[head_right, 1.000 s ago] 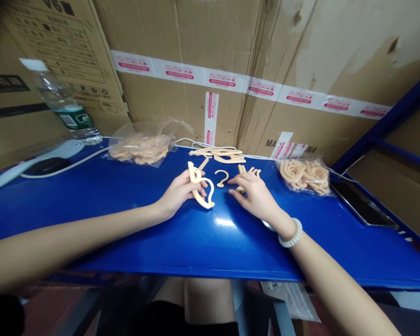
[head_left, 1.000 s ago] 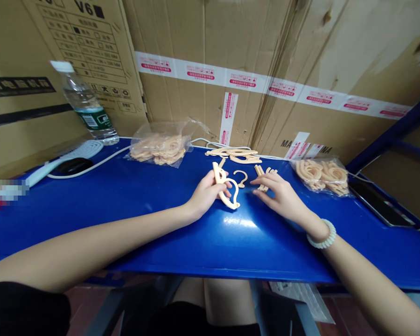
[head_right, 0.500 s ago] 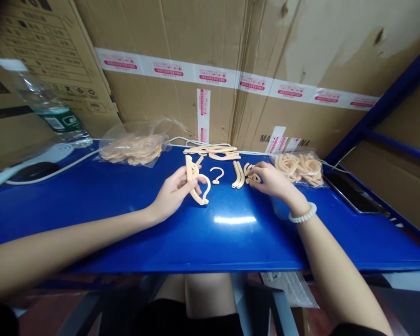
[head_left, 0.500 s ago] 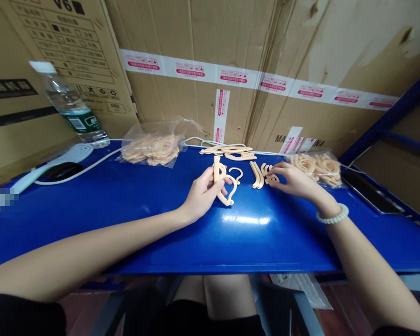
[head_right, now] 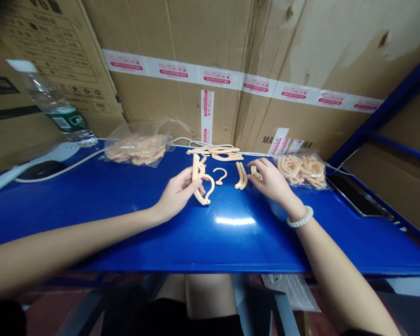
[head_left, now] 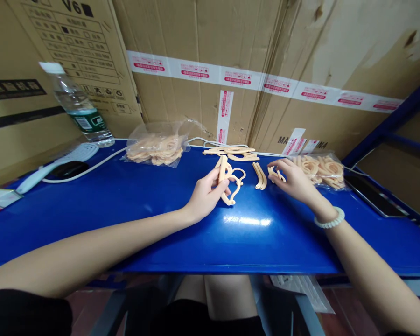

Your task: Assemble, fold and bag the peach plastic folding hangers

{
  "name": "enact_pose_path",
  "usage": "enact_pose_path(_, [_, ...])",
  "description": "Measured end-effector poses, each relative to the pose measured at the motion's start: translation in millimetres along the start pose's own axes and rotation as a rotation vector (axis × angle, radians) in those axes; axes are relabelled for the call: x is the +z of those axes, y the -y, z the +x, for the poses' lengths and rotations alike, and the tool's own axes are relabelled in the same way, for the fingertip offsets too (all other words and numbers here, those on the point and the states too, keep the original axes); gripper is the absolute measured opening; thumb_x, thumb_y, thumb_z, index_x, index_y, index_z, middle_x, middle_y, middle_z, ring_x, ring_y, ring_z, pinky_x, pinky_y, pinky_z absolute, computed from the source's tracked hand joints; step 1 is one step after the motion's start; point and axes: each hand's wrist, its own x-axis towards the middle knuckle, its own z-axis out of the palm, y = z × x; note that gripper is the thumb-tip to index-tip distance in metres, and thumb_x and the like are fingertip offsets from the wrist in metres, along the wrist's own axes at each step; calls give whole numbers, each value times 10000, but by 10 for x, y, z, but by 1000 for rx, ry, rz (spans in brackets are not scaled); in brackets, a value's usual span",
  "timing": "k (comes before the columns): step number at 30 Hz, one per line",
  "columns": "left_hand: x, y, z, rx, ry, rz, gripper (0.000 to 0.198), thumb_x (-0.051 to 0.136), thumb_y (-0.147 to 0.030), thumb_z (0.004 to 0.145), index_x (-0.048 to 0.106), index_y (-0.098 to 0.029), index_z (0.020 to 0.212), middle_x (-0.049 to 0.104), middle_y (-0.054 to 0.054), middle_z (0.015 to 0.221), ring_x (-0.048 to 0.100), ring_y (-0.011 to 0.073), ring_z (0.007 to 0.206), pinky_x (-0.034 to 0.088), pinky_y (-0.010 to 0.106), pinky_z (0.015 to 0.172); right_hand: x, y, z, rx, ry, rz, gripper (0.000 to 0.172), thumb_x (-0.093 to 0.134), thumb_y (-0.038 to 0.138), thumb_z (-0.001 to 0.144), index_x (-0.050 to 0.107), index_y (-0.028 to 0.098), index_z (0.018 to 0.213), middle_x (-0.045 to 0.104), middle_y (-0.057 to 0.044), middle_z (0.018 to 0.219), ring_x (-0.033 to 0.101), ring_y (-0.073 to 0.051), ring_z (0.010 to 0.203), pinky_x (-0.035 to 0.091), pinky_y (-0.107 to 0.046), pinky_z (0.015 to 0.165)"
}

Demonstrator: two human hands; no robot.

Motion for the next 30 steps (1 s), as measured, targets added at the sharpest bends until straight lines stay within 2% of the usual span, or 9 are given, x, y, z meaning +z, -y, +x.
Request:
enact_pose_path(2, [3, 5, 6, -4, 2, 24, 274, 594, -267, 924, 629, -147, 1167, 694, 40, 898, 661, 131, 692, 563, 223, 624, 13, 301, 5, -98, -45, 97, 311, 575, 280, 966, 595, 219, 1270, 616, -146, 1251, 595, -311, 1191, 497, -502, 1031])
enact_pose_path(5, [3, 27, 16, 38, -4, 33, 293, 624, -284, 915, 659, -153, 1175, 670, 59, 1014, 667, 123, 699, 571, 219, 624, 57, 685, -21, -265, 32, 197, 376, 555, 260, 990, 531, 251, 1365, 529, -140, 1401, 513, -295, 1326, 445, -500, 1112])
enact_pose_path(7, [1, 44, 21, 81, -5, 40, 273, 636, -291, 915, 685, -162, 1150, 647, 74, 1114, 674, 118, 717, 579, 218, 641, 86, 814, -43, -332, 97, 222, 390, 538, 240, 999, 520, 242, 1389, 497, -149, 1438, 482, -289, 1362, 444, -488, 1119])
enact_pose_path(11, [-6, 64, 23, 104, -3, 71, 228, 638, -302, 923, 714, -166, 1090, 639, 67, 1081, 677, 118, 720, 576, 210, 645, 88, 802, -41, -370, 150, 241, 370, 512, 219, 1004, 549, 249, 1370, 605, -131, 1312, 566, -285, 1241, 491, -493, 1052])
enact_pose_path(15, [-15, 74, 18, 73, -12, 94, 272, 637, -320, 927, 703, -169, 1143, 658, 61, 1013, 665, 126, 699, 551, 208, 593, 41, 731, -19, -366, 130, 246, 326, 509, 206, 1002, 588, 251, 1315, 672, -110, 1208, 608, -282, 1127, 496, -514, 1011])
enact_pose_path(18, [-17, 73, 15, 62, -4, 84, 305, 636, -338, 928, 695, -177, 1181, 675, 66, 1035, 667, 131, 714, 549, 208, 593, 28, 751, -29, -349, 120, 253, 344, 515, 213, 1002, 572, 248, 1340, 643, -124, 1265, 593, -283, 1178, 495, -509, 1024])
enact_pose_path(22, [-7, 44, 10, 69, -1, 91, 265, 642, -339, 923, 721, -172, 1114, 679, 66, 997, 666, 131, 703, 538, 205, 590, 39, 805, -44, -350, 140, 320, 345, 526, 224, 1000, 574, 257, 1341, 625, -119, 1318, 580, -281, 1230, 499, -501, 1044])
enact_pose_path(26, [1, 18, 3, 90, 8, 126, 253, 616, -320, 940, 726, -176, 1116, 675, 62, 1006, 663, 123, 694, 518, 209, 603, 43, 807, -35, -344, 166, 360, 236, 520, 232, 1009, 636, 240, 1213, 685, -104, 1153, 610, -270, 1128, 514, -490, 1006])
enact_pose_path(30, [-7, -7, -5, 116, -5, 189, 245, 592, -303, 951, 732, -183, 1113, 673, 54, 961, 648, 135, 702, 494, 221, 607, 27, 806, -41, -285, 185, 360, 156, 562, 259, 993, 676, 221, 1093, 662, -91, 998, 618, -256, 979, 540, -452, 902])
